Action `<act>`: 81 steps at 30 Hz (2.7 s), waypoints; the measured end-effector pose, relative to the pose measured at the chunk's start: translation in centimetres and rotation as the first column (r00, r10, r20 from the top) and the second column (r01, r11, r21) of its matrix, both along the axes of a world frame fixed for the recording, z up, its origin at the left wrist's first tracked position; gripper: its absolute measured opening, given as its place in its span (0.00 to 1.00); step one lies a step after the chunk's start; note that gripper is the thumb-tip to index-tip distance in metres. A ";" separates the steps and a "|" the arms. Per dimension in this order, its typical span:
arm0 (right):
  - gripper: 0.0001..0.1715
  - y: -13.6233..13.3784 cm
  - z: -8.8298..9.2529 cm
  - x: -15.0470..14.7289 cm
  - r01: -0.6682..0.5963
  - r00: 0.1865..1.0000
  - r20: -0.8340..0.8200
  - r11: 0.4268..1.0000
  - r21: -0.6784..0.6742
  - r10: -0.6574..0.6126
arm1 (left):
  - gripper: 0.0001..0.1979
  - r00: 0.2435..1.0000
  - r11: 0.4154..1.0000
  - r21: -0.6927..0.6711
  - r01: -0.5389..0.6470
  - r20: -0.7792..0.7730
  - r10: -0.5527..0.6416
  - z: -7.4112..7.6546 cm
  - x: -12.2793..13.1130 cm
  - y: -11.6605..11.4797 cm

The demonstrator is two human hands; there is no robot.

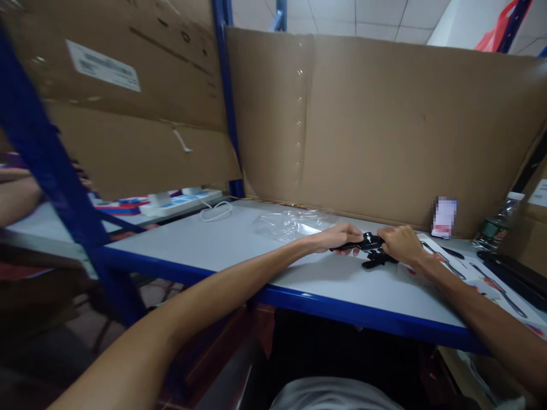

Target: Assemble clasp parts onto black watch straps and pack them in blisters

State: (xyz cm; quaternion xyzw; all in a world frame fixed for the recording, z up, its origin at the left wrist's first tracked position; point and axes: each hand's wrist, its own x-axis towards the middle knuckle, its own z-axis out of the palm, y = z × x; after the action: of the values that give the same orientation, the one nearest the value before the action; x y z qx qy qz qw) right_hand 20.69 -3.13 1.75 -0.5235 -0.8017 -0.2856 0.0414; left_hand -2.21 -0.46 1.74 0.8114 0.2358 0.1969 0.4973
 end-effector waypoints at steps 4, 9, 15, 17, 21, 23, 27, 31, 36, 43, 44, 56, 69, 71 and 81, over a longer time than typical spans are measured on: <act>0.18 0.2 0.4 0.4 0.116 0.986 -0.116 0.993 -0.021 -0.117 | 0.20 0.975 0.969 0.147 -0.199 0.131 0.180 2.0 -0.7 0.7; 0.24 1.5 0.7 2.3 0.290 0.881 -0.386 0.957 -0.017 -0.274 | 0.18 0.882 0.751 0.465 -0.468 0.188 0.433 4.7 -7.7 2.6; 0.21 2.1 0.9 3.0 0.333 0.814 -0.475 0.938 -0.092 -0.335 | 0.41 0.853 0.696 0.690 -0.198 -0.229 0.469 1.2 -17.2 2.9; 0.21 2.1 0.7 2.8 0.334 0.813 -0.477 0.938 -0.088 -0.334 | 0.43 0.830 0.687 0.712 -0.147 -0.288 0.477 -0.2 -18.3 3.3; 0.22 2.4 0.0 2.9 0.323 0.802 -0.510 0.944 -0.068 -0.311 | 0.41 0.835 0.636 0.757 -0.150 -0.247 0.491 -1.4 -18.0 4.4; 0.21 2.6 -0.3 3.1 0.313 0.794 -0.531 0.948 -0.065 -0.298 | 0.35 0.828 0.581 0.801 -0.144 -0.224 0.514 -1.6 -17.4 4.5; 0.17 3.0 -0.3 3.3 0.300 0.750 -0.599 0.952 -0.070 -0.280 | 0.19 0.821 0.470 0.862 -0.192 -0.121 0.558 -0.6 -16.5 3.4; 0.14 3.0 0.2 2.9 0.132 0.545 -0.808 0.975 -0.180 -0.223 | 0.10 0.714 0.530 0.481 -0.698 0.406 0.571 2.5 -14.3 1.8; 0.28 2.1 1.1 1.9 -0.317 0.039 -0.969 0.916 -0.245 -0.245 | 0.09 0.615 0.760 -0.503 -0.412 0.462 0.639 4.7 -6.6 0.9; 0.28 1.1 2.0 1.1 -0.397 -0.079 -0.972 0.901 -0.174 -0.223 | 0.07 0.695 0.528 -0.841 -0.117 0.310 0.648 1.7 3.0 2.2; 0.28 1.2 2.0 1.1 -0.380 -0.056 -0.979 0.911 -0.161 -0.197 | 0.11 0.681 0.511 -0.853 -0.106 0.312 0.663 1.3 3.5 2.4; 0.22 1.1 0.6 -1.2 -0.129 0.543 -0.839 0.986 -0.103 -0.017 | 0.24 0.678 0.704 -0.710 -0.016 0.510 0.529 -0.7 3.9 2.0; 0.07 -0.9 -0.3 -3.0 -0.136 0.567 -0.822 0.990 -0.041 0.044 | 0.27 0.763 0.787 -0.615 0.050 0.532 0.367 -1.7 4.3 1.1; 0.04 -0.5 -0.4 -2.9 -0.170 0.525 -0.851 0.982 -0.089 0.014 | 0.28 0.770 0.778 -0.625 0.057 0.524 0.364 -1.9 4.2 1.5; 0.07 -2.0 1.2 -2.7 -0.167 0.618 -0.751 0.972 0.165 0.233 | 0.22 0.728 0.791 -0.611 0.023 0.553 0.406 -2.2 4.0 1.8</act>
State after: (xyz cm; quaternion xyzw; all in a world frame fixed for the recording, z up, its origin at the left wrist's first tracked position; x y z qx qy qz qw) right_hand 17.97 -5.17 2.93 -0.5002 -0.7499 -0.0625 0.4284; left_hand 1.76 1.39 -0.43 0.4663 0.1802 0.4414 0.7452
